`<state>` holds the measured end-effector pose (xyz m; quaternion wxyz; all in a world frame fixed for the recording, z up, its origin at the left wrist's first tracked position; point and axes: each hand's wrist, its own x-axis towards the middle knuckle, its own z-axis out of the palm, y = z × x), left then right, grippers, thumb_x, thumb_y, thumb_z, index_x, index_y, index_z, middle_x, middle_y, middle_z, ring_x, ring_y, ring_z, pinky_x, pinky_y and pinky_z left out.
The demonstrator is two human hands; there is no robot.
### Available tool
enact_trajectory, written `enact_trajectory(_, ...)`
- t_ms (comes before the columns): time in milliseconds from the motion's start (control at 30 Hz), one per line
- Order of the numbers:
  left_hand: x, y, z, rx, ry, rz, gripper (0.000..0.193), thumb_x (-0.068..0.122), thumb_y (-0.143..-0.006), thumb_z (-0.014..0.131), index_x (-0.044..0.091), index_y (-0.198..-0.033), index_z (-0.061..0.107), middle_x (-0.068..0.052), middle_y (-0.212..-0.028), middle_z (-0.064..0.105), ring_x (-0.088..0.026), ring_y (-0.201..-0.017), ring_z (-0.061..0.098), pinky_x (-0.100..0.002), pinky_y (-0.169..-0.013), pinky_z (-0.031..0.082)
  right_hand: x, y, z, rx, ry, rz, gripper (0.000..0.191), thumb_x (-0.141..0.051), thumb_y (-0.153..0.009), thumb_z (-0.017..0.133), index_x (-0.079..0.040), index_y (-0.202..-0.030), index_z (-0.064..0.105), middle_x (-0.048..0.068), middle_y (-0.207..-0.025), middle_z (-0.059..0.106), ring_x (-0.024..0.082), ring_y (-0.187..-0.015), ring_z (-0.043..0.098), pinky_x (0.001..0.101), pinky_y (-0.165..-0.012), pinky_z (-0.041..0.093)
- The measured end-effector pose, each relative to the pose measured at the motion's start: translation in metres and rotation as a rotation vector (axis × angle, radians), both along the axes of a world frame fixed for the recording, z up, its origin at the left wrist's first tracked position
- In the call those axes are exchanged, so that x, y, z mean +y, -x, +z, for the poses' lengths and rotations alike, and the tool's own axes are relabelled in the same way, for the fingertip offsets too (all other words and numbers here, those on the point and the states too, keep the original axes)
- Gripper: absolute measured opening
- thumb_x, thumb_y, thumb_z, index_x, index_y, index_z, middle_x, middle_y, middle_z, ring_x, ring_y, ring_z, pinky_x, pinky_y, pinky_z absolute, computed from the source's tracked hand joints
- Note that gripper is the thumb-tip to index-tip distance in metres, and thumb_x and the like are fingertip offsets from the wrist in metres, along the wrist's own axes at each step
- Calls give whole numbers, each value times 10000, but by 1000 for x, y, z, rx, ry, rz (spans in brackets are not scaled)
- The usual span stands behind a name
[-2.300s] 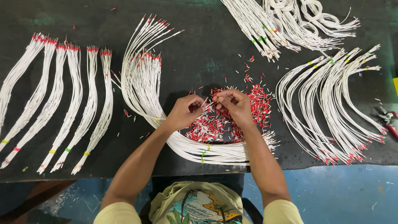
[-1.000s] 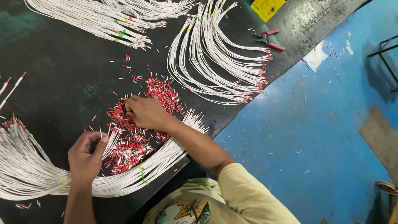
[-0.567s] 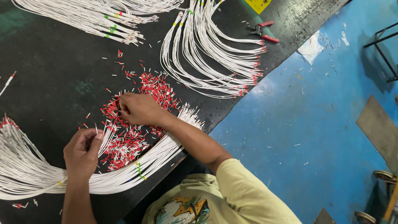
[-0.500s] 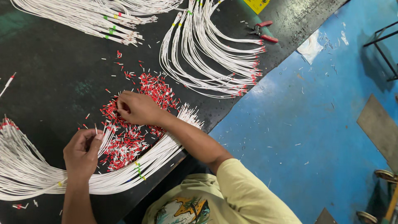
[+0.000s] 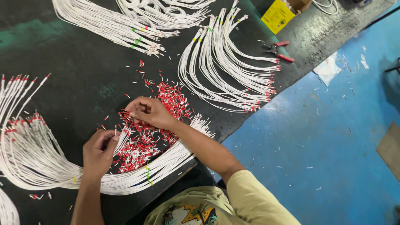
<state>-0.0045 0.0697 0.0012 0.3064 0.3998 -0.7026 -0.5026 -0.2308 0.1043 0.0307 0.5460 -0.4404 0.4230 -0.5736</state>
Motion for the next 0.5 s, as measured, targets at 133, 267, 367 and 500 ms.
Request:
enact_trajectory(133,-6,3,2,-30,34,-21,128,44,-953,672,13,-1062,729,-28,-872,668,-63,-714,570,-240,-660,470,-5,1,-2,-27,-16,40,173,-83,-1022,663,-15,-1179,681,30,-976,729,83,-848,722,212,-639,528)
enact_trajectory(267,-10,4,5,-48,47,-29,149,44,-937,683,13,-1072,738,-41,-873,673,-81,-699,576,-249,-651,472,-12,-4,-6,9,-26,24,133,-62,-1041,657,-19,-1144,729,47,-968,732,85,-817,708,213,-611,514)
enact_trajectory(367,-13,5,6,-7,16,-24,157,59,-924,694,12,-1071,720,-35,-866,688,-65,-724,606,-240,-647,487,-16,-6,-9,-5,158,33,133,-84,-1041,656,-45,-1146,727,32,-1092,706,81,-904,703,232,-709,544)
enact_trajectory(500,-15,5,7,0,-16,-19,129,51,-908,723,16,-1032,721,-37,-854,700,-74,-736,609,-241,-665,496,-21,-11,-11,-12,-61,9,123,-84,-1026,692,-13,-1114,743,60,-853,738,65,-675,645,218,-528,475)
